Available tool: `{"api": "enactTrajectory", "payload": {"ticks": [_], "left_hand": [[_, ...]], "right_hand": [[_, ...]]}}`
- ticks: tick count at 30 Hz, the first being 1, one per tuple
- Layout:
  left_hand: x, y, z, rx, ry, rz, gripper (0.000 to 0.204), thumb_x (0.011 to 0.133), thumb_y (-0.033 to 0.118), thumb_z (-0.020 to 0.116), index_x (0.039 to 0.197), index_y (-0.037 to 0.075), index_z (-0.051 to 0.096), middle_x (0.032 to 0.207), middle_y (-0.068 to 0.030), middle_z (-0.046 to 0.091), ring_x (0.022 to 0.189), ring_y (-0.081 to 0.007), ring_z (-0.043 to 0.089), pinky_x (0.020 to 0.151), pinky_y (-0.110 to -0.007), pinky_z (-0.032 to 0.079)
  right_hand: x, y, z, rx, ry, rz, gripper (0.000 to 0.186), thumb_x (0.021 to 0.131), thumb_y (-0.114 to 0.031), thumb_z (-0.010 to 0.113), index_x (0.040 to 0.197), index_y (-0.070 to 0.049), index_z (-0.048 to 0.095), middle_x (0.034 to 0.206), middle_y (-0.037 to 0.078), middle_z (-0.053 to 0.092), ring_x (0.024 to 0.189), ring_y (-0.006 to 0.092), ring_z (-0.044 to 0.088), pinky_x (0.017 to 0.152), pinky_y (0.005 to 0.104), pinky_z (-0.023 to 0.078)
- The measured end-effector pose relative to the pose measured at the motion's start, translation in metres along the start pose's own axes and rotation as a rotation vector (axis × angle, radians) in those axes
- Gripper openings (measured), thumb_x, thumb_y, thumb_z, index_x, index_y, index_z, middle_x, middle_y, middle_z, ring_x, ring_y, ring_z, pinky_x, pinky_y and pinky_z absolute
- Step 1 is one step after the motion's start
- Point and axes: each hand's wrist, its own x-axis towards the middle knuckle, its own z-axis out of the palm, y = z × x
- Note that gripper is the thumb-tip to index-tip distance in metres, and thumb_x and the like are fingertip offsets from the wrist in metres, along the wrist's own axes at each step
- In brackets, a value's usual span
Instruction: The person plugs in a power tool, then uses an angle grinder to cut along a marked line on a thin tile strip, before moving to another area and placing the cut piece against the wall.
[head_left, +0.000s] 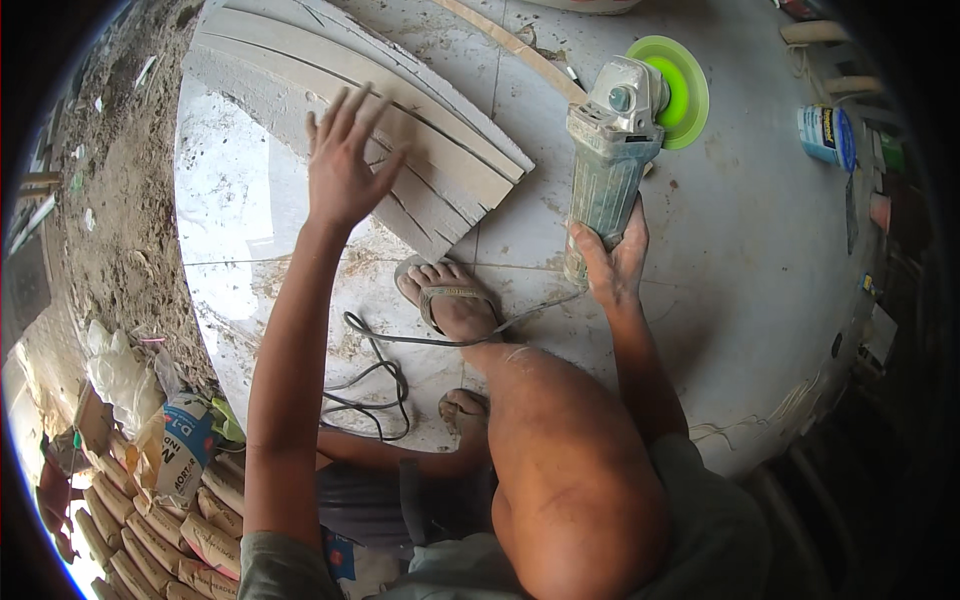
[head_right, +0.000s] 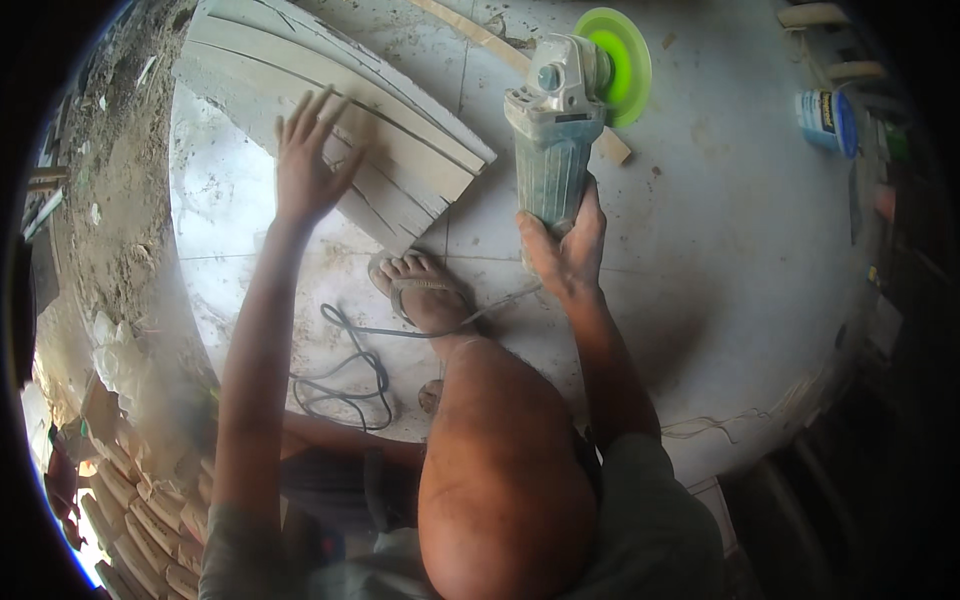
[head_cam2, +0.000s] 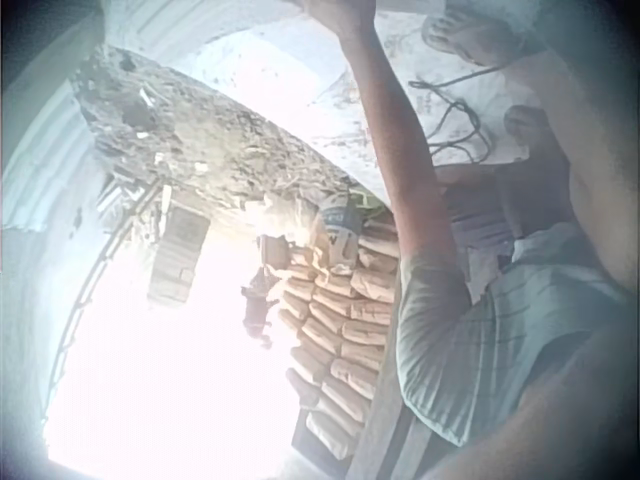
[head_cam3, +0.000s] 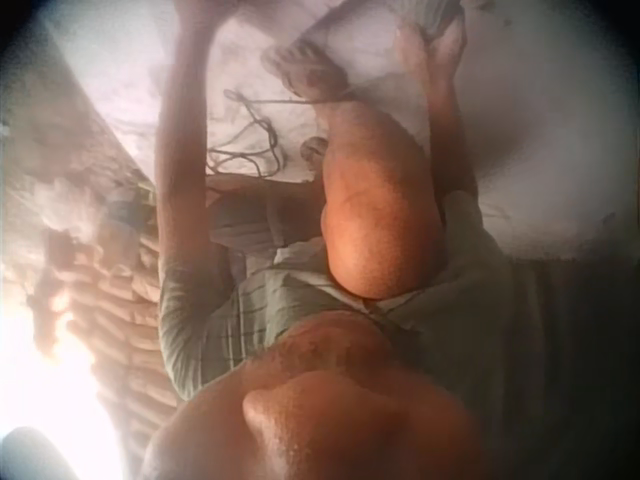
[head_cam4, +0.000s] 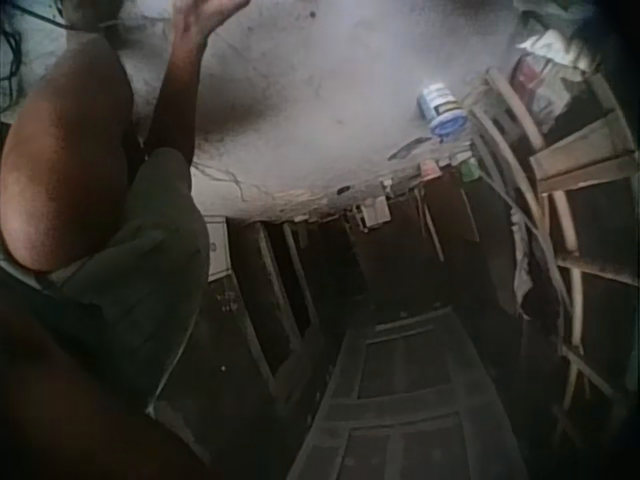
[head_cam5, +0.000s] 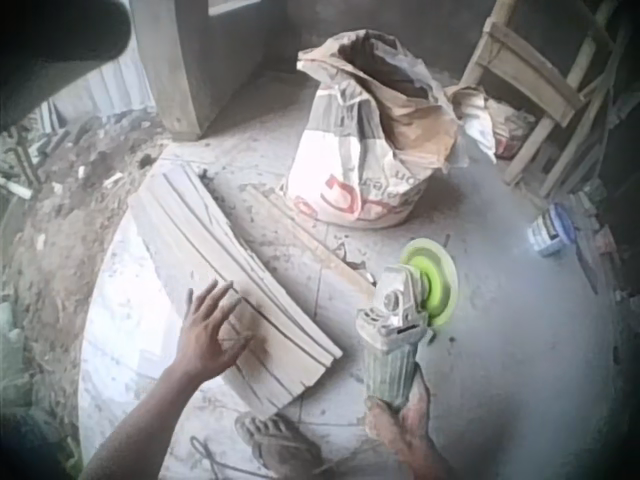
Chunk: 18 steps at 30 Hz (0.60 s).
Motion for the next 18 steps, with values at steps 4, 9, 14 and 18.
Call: {"api": "enactTrajectory", "payload": {"ticks": [4, 9, 14, 18], "left_hand": [[-0.007, 0.029, 0.000, -0.094, -0.109, 0.107, 0.066, 0.087, 0.035, 0.076, 0.146, 0.019, 0.053, 0.154, -0.0055, 0.049, 0.145, -0.0329, 0.041, 0.121, -0.065, 0.023], [-0.016, 0.040, -0.002, -0.153, 0.044, 0.015, 0.057, 0.088, 0.023, 0.076, 0.141, 0.015, 0.059, 0.144, -0.0089, 0.058, 0.136, -0.0346, 0.051, 0.116, -0.056, 0.036], [-0.047, 0.065, -0.004, -0.401, 0.304, -0.240, 0.039, 0.086, 0.006, 0.076, 0.124, 0.005, 0.070, 0.122, -0.0159, 0.069, 0.114, -0.0327, 0.065, 0.098, -0.040, 0.051], [-0.084, 0.071, -0.012, -0.489, 0.359, -0.407, 0.035, 0.089, 0.006, 0.074, 0.123, 0.002, 0.070, 0.124, -0.0181, 0.069, 0.115, -0.0326, 0.065, 0.099, -0.040, 0.050]], "right_hand": [[0.000, 0.000, 0.003, -0.020, -0.015, -0.064, 0.053, 0.079, -0.012, 0.072, 0.124, 0.006, 0.050, 0.101, 0.012, 0.063, 0.087, 0.0206, 0.061, 0.081, 0.0364, 0.052], [0.002, -0.002, 0.007, -0.139, 0.000, -0.064, 0.058, 0.077, -0.012, 0.074, 0.126, 0.006, 0.049, 0.103, 0.015, 0.063, 0.091, 0.0248, 0.062, 0.084, 0.0391, 0.052], [0.008, 0.001, 0.009, -0.183, -0.046, -0.075, 0.063, 0.077, -0.013, 0.078, 0.128, 0.005, 0.047, 0.108, 0.016, 0.063, 0.092, 0.0259, 0.062, 0.086, 0.0395, 0.051], [0.010, -0.017, 0.042, -0.160, -0.194, -0.139, 0.068, 0.076, -0.012, 0.081, 0.131, 0.004, 0.045, 0.112, 0.017, 0.062, 0.098, 0.0265, 0.062, 0.090, 0.0408, 0.050]]}}
